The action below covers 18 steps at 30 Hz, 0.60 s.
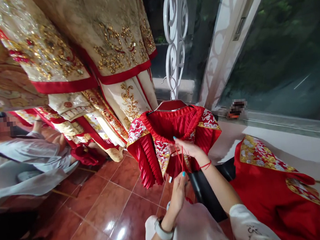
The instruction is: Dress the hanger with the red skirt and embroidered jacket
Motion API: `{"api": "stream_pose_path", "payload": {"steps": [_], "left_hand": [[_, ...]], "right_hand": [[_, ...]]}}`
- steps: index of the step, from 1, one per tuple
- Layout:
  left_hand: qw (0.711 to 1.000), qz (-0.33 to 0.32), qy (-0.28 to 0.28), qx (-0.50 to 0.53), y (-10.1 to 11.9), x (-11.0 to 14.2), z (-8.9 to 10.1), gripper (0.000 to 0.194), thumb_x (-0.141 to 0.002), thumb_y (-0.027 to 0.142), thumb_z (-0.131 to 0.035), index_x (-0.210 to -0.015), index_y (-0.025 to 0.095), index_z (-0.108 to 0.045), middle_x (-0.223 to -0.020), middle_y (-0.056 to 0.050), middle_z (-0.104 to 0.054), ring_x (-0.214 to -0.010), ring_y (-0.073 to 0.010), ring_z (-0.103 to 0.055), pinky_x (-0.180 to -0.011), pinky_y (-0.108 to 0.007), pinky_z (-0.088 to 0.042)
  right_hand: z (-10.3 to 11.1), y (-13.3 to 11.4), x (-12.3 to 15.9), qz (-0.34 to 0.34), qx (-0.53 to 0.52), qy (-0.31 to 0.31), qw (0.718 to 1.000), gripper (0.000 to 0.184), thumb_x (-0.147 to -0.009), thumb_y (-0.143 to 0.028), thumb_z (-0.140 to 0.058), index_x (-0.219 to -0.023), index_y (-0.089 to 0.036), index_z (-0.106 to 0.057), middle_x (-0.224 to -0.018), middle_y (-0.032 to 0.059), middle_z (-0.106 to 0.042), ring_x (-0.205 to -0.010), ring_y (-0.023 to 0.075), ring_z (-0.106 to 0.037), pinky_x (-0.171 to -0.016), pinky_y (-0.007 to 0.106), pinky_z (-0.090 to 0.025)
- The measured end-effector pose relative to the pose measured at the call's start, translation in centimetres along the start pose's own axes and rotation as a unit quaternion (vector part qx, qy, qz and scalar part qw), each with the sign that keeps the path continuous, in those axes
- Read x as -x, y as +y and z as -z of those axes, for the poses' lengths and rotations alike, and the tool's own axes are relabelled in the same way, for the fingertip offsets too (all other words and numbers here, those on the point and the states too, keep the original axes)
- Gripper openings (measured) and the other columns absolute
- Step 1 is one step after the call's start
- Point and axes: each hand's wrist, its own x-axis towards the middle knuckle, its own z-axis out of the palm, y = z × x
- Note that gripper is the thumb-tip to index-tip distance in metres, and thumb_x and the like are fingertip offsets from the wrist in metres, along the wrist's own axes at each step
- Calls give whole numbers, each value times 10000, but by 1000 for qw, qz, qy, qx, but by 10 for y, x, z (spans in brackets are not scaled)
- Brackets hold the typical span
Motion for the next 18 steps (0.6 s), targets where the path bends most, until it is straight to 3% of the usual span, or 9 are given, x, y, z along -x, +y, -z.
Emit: {"api": "stream_pose_path", "payload": {"steps": [5,8,10,12,15,17,18], "left_hand": [[993,-12,-83,-79,20,37,-2,635,-820,850,-450,-714,229,-374,-530,101,-217,-472,-77,-181,-471,-239,-180],[972,-35,-110,-206,31,37,8,602,-907,779,-361,-702,216,-419,-568,63,-314,-532,-104,-287,-519,-250,-283],[933,-88,-88,-337,49,25,25,512,-962,652,-379,-745,206,-508,-649,13,-467,-621,-142,-422,-611,-276,-393],[877,-189,-10,-441,79,8,44,348,-979,482,-418,-867,203,-594,-834,-51,-602,-788,-196,-544,-760,-333,-468],[776,-357,170,-492,146,-24,63,233,-957,320,-431,-1051,204,-611,-1040,-110,-640,-1002,-253,-593,-917,-417,-484],[698,-400,281,-523,191,-47,64,252,-915,318,-520,-1121,194,-594,-1091,-130,-631,-1079,-293,-588,-961,-463,-479],[666,-387,323,-550,210,-58,61,327,-874,333,-589,-1163,179,-585,-1134,-153,-622,-1121,-328,-581,-973,-490,-473]], "right_hand": [[-3,-56,4,3,-115,26,993,447,-1029,-492,-456,-814,-150,-645,-573,0,-574,-509,98,-534,-516,212,-487],[-12,-56,1,21,-120,-20,992,266,-976,-385,-598,-851,-153,-636,-543,-82,-417,-431,46,-348,-421,161,-321],[-13,-48,0,33,-87,-33,995,224,-896,-346,-701,-821,-148,-629,-529,-114,-308,-427,33,-234,-404,158,-218],[-11,-42,2,42,-37,-27,998,271,-820,-363,-768,-769,-141,-620,-519,-125,-263,-444,32,-185,-413,169,-168],[-6,-42,6,45,34,-21,998,327,-763,-409,-800,-736,-140,-617,-515,-115,-296,-458,34,-190,-430,187,-144],[-6,-45,8,45,63,-29,997,348,-736,-424,-811,-717,-143,-607,-515,-111,-306,-456,32,-191,-433,196,-138],[-7,-47,8,47,73,-36,996,359,-726,-433,-813,-706,-146,-599,-511,-111,-304,-455,32,-189,-434,199,-139]]}}
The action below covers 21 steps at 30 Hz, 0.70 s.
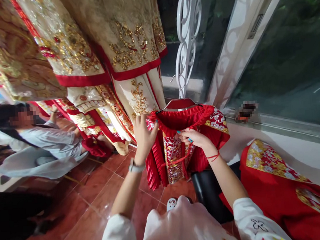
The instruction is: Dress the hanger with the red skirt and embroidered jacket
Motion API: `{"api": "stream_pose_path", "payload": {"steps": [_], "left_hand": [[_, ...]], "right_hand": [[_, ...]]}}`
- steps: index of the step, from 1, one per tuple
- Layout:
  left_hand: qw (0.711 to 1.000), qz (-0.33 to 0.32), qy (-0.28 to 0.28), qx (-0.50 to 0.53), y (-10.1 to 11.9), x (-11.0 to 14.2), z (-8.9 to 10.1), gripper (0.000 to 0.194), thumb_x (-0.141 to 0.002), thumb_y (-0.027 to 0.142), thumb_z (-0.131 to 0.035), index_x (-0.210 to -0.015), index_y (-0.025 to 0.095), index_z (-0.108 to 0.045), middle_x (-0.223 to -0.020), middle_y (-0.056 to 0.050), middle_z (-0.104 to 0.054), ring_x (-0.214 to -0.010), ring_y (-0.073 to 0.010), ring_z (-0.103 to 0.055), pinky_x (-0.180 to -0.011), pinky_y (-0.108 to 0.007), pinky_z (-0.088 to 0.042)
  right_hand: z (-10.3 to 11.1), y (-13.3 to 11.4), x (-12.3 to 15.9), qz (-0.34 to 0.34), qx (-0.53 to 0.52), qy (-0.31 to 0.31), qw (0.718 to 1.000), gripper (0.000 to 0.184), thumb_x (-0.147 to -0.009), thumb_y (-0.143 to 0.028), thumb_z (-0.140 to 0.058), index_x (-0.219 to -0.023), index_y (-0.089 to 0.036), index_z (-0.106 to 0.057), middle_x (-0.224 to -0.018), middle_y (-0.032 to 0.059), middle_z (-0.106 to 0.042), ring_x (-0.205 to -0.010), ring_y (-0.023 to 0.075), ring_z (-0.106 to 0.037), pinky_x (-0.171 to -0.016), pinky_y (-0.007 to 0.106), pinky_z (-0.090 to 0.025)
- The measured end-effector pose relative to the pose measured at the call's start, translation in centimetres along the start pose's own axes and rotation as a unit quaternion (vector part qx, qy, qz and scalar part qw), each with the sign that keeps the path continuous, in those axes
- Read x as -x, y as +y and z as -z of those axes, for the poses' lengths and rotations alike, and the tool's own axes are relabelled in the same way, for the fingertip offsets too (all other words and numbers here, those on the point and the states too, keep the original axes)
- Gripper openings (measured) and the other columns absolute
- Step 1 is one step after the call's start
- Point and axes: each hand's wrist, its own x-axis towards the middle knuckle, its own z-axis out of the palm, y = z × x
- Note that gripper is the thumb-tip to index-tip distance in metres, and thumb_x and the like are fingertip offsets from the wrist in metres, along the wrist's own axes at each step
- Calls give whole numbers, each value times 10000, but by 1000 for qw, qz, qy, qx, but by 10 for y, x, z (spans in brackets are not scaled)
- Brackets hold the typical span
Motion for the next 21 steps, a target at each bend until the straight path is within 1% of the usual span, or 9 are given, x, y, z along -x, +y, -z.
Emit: {"api": "stream_pose_path", "payload": {"steps": [1,3,5,8,10,12,14,16,21], "left_hand": [[998,17,-11,-52,5,-19,-2,421,-832,339,-644,-1208,163,-573,-1180,-179,-610,-1142,-361,-582,-963,-505,-478],[987,53,-74,-131,16,-44,-10,516,-790,298,-673,-1265,135,-556,-1231,-221,-598,-1109,-392,-618,-901,-495,-503],[974,68,-124,-178,24,-56,-18,493,-798,195,-605,-1283,123,-553,-1226,-235,-614,-1029,-375,-665,-825,-451,-521],[967,41,-148,-202,25,-68,-21,529,-760,51,-515,-1281,122,-568,-1153,-212,-671,-997,-341,-687,-792,-400,-522],[967,3,-183,-179,19,-83,-14,575,-708,15,-527,-1269,123,-593,-1104,-175,-706,-1005,-309,-683,-798,-358,-524],[955,-20,-266,-128,11,-102,-2,614,-657,19,-567,-1256,139,-625,-1040,-122,-731,-932,-260,-685,-751,-304,-529],[928,-14,-367,-67,4,-122,10,628,-620,42,-600,-1230,176,-663,-939,-69,-738,-805,-216,-675,-662,-267,-521],[902,10,-431,-11,0,-135,20,618,-601,57,-606,-1193,208,-696,-853,-37,-728,-724,-191,-656,-601,-250,-503],[876,70,-471,81,-1,-145,29,548,-591,73,-607,-1106,210,-734,-871,-39,-742,-718,-154,-647,-582,-213,-466]], "right_hand": [[-2,-2,0,5,6,-7,1000,371,-722,-447,-811,-696,-149,-590,-504,-114,-296,-452,31,-184,-434,201,-140],[-7,-7,0,27,11,-10,1000,386,-743,-480,-789,-698,-156,-584,-490,-120,-274,-444,32,-173,-435,202,-143],[-12,-14,0,58,16,5,998,384,-783,-498,-758,-713,-163,-585,-483,-123,-258,-437,36,-167,-435,205,-146],[-19,-27,1,94,34,39,994,364,-815,-486,-737,-716,-171,-585,-485,-115,-265,-439,45,-167,-434,218,-148],[-21,-36,1,107,46,55,992,345,-819,-472,-732,-721,-174,-589,-490,-110,-275,-448,50,-159,-435,225,-143],[-22,-43,1,115,53,59,990,326,-823,-459,-726,-735,-173,-598,-503,-109,-267,-455,51,-146,-434,227,-130],[-23,-46,0,113,58,50,991,316,-824,-449,-723,-741,-168,-606,-518,-109,-252,-459,49,-138,-434,228,-116],[-25,-48,-3,108,63,37,991,318,-823,-446,-722,-740,-160,-612,-526,-112,-235,-457,45,-134,-433,230,-105],[-26,-52,-14,93,80,12,992,312,-828,-430,-719,-748,-141,-636,-523,-114,-233,-446,35,-133,-430,227,-86]]}}
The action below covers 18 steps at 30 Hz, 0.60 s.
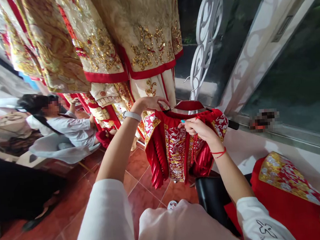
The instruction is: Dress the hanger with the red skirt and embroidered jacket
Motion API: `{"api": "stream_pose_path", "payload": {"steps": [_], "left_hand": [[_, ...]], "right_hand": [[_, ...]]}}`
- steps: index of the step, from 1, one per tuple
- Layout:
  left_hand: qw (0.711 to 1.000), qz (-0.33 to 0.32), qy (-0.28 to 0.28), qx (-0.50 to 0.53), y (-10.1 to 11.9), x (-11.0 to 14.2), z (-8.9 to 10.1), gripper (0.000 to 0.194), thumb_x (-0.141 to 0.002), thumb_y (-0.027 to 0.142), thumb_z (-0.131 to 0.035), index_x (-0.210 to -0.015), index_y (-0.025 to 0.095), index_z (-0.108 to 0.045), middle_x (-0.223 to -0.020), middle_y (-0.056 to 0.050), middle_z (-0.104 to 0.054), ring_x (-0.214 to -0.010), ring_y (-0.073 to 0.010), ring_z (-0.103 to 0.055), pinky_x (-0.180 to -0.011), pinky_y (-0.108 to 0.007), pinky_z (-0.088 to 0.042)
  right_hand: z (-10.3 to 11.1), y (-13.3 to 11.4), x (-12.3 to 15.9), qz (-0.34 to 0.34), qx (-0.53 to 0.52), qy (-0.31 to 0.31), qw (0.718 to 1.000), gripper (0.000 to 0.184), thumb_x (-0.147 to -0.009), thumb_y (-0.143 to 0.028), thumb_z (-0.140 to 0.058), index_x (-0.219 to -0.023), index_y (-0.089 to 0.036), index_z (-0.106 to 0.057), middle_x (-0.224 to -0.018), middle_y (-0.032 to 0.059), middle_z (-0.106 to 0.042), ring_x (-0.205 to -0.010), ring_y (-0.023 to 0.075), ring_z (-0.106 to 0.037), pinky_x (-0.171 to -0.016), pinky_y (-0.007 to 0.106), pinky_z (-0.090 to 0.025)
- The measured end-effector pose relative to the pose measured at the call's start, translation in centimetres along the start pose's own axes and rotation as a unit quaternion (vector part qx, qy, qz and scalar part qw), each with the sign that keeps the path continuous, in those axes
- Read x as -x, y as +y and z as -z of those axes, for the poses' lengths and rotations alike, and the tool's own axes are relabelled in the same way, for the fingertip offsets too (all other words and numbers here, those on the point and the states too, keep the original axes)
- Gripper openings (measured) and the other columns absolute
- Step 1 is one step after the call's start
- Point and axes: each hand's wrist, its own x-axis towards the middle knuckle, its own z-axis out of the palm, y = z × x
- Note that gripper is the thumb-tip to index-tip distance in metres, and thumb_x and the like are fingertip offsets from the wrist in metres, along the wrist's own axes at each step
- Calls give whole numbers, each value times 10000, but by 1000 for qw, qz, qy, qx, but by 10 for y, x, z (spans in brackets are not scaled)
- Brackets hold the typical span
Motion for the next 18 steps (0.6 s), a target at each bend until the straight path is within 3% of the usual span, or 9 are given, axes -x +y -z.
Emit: {"api": "stream_pose_path", "payload": {"steps": [5,8,10,13,15,18], "left_hand": [[999,22,-2,33,1,-9,13,433,-617,77,-623,-1012,202,-749,-816,-24,-741,-689,-134,-630,-613,-215,-467],[997,4,32,-64,9,-17,15,367,-635,73,-620,-960,179,-756,-773,-24,-719,-714,-161,-638,-614,-226,-467],[979,-2,95,-182,18,-18,6,295,-679,67,-608,-922,144,-755,-782,-53,-712,-801,-207,-670,-693,-265,-499],[911,-2,252,-327,30,-14,-22,296,-763,18,-534,-967,96,-734,-982,-149,-709,-974,-285,-687,-822,-349,-509],[879,-11,325,-348,30,-9,-43,355,-795,-2,-478,-1044,100,-709,-1142,-193,-666,-994,-298,-685,-816,-374,-507],[872,-25,394,-291,17,-2,-68,357,-806,11,-439,-1024,143,-689,-1129,-170,-656,-919,-273,-676,-774,-374,-499]], "right_hand": [[-1,-1,-7,-5,13,2,1000,311,-829,-425,-703,-838,-114,-698,-515,-115,-240,-433,37,-133,-412,229,-80],[-1,-2,-10,-5,18,19,1000,285,-822,-409,-686,-801,-126,-691,-500,-113,-254,-421,36,-139,-402,225,-83],[0,-2,-12,-5,23,23,999,258,-818,-382,-685,-712,-150,-641,-489,-105,-277,-418,35,-153,-399,219,-94],[2,1,-13,-12,27,14,999,296,-820,-364,-698,-639,-176,-558,-481,-103,-282,-419,34,-170,-399,207,-110],[3,7,-10,-23,15,3,1000,311,-833,-392,-696,-661,-177,-552,-484,-113,-263,-418,32,-162,-399,198,-117],[4,20,-5,-42,-14,-20,999,344,-832,-461,-694,-708,-161,-580,-486,-125,-261,-409,28,-149,-390,191,-125]]}}
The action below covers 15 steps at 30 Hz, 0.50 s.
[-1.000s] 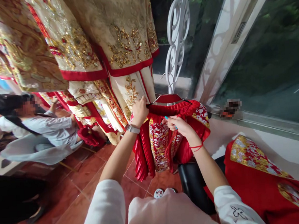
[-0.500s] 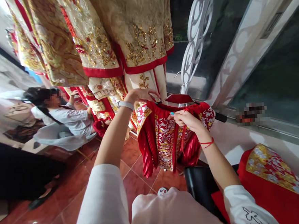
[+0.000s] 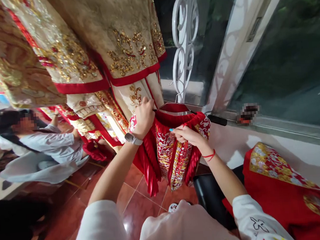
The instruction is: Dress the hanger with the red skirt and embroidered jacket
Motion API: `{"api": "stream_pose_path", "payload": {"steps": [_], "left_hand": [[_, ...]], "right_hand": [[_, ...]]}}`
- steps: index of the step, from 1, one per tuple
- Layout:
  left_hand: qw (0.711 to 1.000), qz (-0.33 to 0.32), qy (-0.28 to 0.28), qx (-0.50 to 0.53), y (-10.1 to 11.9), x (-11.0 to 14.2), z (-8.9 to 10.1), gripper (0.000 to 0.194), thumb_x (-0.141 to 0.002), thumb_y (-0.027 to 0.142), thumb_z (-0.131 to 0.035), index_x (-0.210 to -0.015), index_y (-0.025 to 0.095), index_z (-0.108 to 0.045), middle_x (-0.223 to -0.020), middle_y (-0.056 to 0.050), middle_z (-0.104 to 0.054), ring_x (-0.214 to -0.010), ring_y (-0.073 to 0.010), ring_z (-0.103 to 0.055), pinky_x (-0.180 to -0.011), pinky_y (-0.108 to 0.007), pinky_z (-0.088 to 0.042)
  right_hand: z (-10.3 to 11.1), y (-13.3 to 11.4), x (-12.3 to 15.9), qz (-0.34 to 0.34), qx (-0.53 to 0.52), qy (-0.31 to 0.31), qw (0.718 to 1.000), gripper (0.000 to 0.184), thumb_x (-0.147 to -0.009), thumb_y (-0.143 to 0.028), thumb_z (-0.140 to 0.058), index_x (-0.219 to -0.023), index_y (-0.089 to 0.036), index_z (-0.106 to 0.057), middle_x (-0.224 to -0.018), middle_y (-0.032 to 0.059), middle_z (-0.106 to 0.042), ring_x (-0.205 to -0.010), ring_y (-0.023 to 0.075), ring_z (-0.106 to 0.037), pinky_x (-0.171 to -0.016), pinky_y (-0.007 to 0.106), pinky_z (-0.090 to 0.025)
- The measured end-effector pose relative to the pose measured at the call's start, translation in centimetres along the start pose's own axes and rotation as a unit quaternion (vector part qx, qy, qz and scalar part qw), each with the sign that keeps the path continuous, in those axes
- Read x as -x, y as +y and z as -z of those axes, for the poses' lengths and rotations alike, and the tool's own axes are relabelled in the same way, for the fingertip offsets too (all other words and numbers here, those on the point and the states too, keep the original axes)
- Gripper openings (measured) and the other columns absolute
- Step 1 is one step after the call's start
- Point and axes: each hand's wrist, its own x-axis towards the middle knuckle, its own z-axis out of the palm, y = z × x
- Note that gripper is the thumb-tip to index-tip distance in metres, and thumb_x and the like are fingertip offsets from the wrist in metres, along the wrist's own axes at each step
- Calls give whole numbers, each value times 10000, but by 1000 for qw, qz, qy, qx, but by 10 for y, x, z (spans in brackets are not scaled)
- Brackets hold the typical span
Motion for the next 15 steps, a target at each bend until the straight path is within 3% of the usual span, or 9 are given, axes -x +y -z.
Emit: {"api": "stream_pose_path", "payload": {"steps": [3,6,11,15], "left_hand": [[993,53,49,94,-6,20,-11,343,-761,5,-418,-941,169,-661,-977,-114,-672,-918,-249,-648,-807,-358,-493],[991,54,33,121,-10,29,-10,320,-751,45,-458,-971,185,-644,-1010,-97,-678,-922,-241,-637,-797,-340,-487],[989,-77,-90,87,-21,9,-4,271,-829,315,-620,-1065,187,-651,-944,-88,-700,-935,-267,-635,-847,-356,-492],[977,-138,-134,89,-22,-4,-22,318,-989,301,-363,-1033,185,-656,-932,-114,-708,-932,-263,-652,-881,-363,-479]], "right_hand": [[3,13,5,-18,-24,-6,1000,394,-807,-508,-710,-700,-149,-587,-483,-119,-298,-401,22,-162,-383,188,-132],[8,22,13,-29,-37,5,999,399,-805,-507,-716,-681,-157,-570,-467,-121,-299,-396,23,-172,-384,181,-133],[11,33,28,-52,-50,20,997,389,-806,-483,-729,-682,-161,-548,-471,-130,-290,-395,19,-166,-390,180,-125],[8,36,33,-53,-102,51,992,435,-822,-493,-731,-657,-192,-464,-480,-135,-258,-408,22,-149,-393,175,-128]]}}
